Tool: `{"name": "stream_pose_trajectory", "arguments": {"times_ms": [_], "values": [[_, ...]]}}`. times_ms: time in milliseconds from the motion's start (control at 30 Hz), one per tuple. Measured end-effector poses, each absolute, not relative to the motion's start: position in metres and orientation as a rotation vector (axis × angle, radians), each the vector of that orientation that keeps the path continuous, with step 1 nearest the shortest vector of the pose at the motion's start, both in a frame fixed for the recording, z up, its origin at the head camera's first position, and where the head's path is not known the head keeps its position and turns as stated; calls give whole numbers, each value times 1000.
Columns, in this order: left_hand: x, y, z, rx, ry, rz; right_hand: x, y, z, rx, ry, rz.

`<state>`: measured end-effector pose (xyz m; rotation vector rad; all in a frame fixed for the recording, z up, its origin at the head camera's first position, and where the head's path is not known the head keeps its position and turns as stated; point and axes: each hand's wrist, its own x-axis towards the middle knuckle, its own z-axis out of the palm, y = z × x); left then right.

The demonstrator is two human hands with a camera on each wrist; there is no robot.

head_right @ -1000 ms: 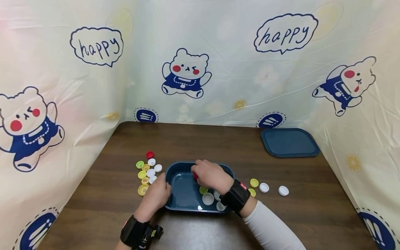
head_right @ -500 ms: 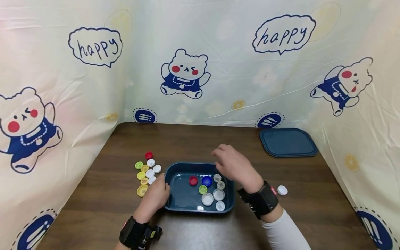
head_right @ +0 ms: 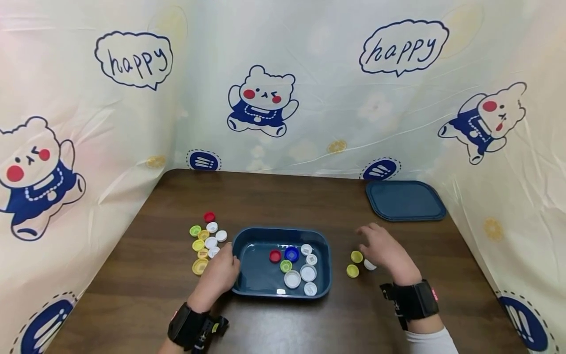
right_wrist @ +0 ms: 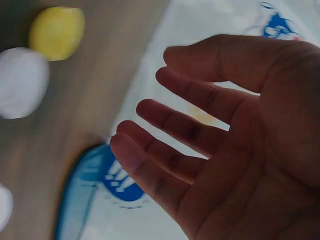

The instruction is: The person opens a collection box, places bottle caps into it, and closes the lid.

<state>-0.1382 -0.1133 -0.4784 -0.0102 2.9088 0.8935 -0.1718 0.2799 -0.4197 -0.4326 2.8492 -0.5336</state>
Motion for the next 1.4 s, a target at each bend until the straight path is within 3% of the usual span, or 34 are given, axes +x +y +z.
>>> {"name": "stream_pose_trajectory", "arguments": {"times_ms": [233,567,1400], "values": [[-141,-112,-477,-24,2894,902,-163,286,-451,-565,2843,-496],[-139,-111,-477,-31,2891,902,-161,280,-464,-604,2832,-502],[-137,-113,-479,-15,2919,897,-169,275,-471,-611,2941,-460]]}}
